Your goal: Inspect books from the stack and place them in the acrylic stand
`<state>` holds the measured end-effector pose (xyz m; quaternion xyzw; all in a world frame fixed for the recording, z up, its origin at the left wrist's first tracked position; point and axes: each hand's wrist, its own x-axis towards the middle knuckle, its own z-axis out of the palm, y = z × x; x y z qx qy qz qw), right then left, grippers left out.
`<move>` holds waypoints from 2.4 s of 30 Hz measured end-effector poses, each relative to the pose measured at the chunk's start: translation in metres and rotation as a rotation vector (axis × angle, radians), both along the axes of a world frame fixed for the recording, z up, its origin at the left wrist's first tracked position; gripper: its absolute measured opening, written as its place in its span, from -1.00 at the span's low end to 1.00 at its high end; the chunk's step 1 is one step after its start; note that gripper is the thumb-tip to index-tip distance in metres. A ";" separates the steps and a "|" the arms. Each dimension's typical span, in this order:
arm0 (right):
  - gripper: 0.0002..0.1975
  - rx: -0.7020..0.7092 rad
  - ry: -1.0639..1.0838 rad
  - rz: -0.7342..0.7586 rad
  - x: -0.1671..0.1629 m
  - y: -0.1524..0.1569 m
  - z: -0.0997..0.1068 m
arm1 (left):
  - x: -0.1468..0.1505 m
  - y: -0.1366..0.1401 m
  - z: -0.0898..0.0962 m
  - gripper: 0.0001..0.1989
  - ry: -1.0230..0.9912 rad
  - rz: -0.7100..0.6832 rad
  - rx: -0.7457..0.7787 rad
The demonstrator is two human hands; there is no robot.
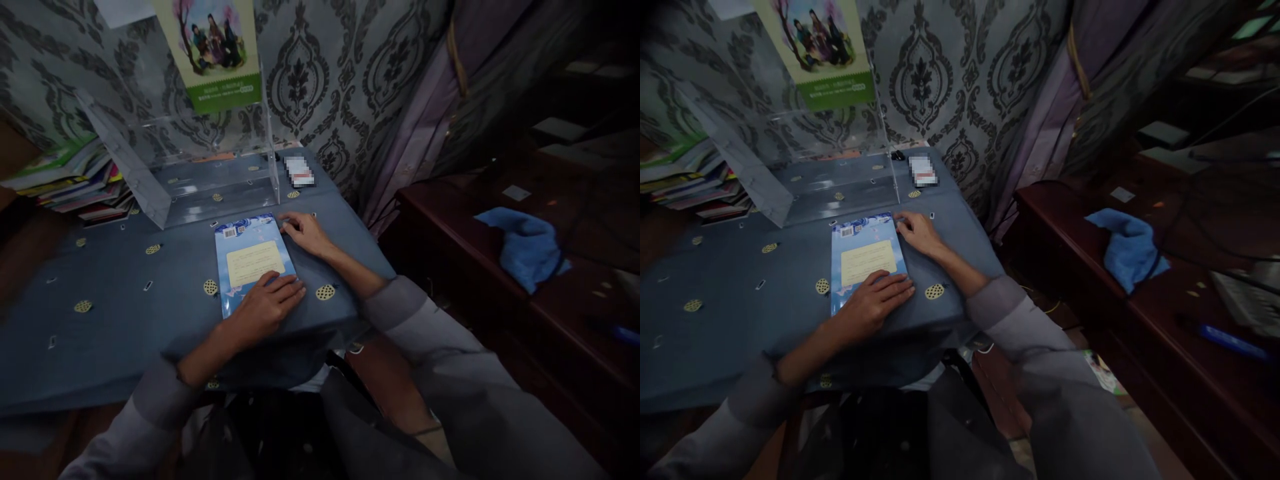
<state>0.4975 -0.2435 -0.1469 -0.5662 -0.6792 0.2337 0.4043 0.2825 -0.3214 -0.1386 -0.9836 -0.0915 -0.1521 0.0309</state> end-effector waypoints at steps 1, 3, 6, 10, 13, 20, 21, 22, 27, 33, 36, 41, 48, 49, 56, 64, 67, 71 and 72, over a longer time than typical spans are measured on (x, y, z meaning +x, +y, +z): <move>-0.67 -0.002 -0.028 -0.008 -0.001 -0.004 0.000 | 0.000 -0.004 -0.001 -0.57 0.009 0.019 0.019; -0.66 0.015 -0.085 -0.024 -0.003 -0.013 -0.002 | 0.001 -0.010 -0.001 -0.58 0.029 0.056 0.047; -0.67 0.089 -0.134 -0.038 -0.005 -0.029 -0.005 | 0.001 -0.017 -0.001 -0.60 0.050 0.104 0.067; -0.70 0.168 -0.069 -0.038 -0.008 -0.050 -0.004 | 0.001 -0.019 -0.004 -0.61 0.039 0.130 0.069; -0.70 0.164 0.032 -0.027 -0.014 -0.069 0.000 | 0.002 -0.019 -0.007 -0.62 0.009 0.138 0.068; -0.70 0.111 0.118 0.021 -0.028 -0.117 0.002 | 0.004 -0.021 -0.008 -0.67 -0.041 0.148 0.036; -0.70 0.109 0.099 0.019 -0.028 -0.122 0.002 | 0.004 -0.021 -0.008 -0.67 -0.042 0.153 0.030; -0.70 0.111 0.078 0.018 -0.028 -0.126 0.001 | 0.004 -0.022 -0.008 -0.68 -0.043 0.158 0.024; -0.70 0.155 -0.027 0.030 -0.027 -0.135 -0.003 | 0.003 -0.027 -0.005 -0.70 -0.067 0.166 0.012; -0.72 0.215 -0.088 0.065 -0.028 -0.135 -0.006 | -0.008 -0.033 -0.004 -0.67 -0.061 0.196 0.061; -0.73 0.251 -0.073 0.096 -0.029 -0.135 -0.007 | -0.019 -0.037 -0.007 -0.66 -0.078 0.219 0.099; -0.72 0.250 -0.074 0.104 -0.028 -0.137 -0.008 | -0.044 -0.041 -0.008 -0.64 -0.112 0.239 0.107; -0.69 0.233 -0.080 0.127 -0.026 -0.138 -0.009 | -0.088 -0.050 -0.006 -0.56 -0.142 0.307 0.072; -0.69 0.227 -0.078 0.127 -0.026 -0.138 -0.009 | -0.093 -0.052 -0.006 -0.53 -0.140 0.325 0.060; -0.69 0.234 -0.241 0.185 -0.033 -0.138 0.004 | -0.108 -0.059 -0.010 -0.49 -0.146 0.401 0.038; -0.58 0.108 -0.338 0.659 -0.095 -0.125 0.038 | -0.101 -0.058 -0.011 -0.63 -0.252 0.442 0.047; -0.58 0.080 -0.361 0.747 -0.105 -0.104 0.037 | -0.099 -0.059 -0.013 -0.66 -0.290 0.451 0.024; -0.57 0.041 -0.424 0.823 -0.107 -0.066 0.032 | -0.100 -0.057 -0.019 -0.54 -0.292 0.448 0.049; -0.57 0.031 -0.439 0.832 -0.107 -0.055 0.031 | -0.101 -0.057 -0.020 -0.51 -0.291 0.448 0.058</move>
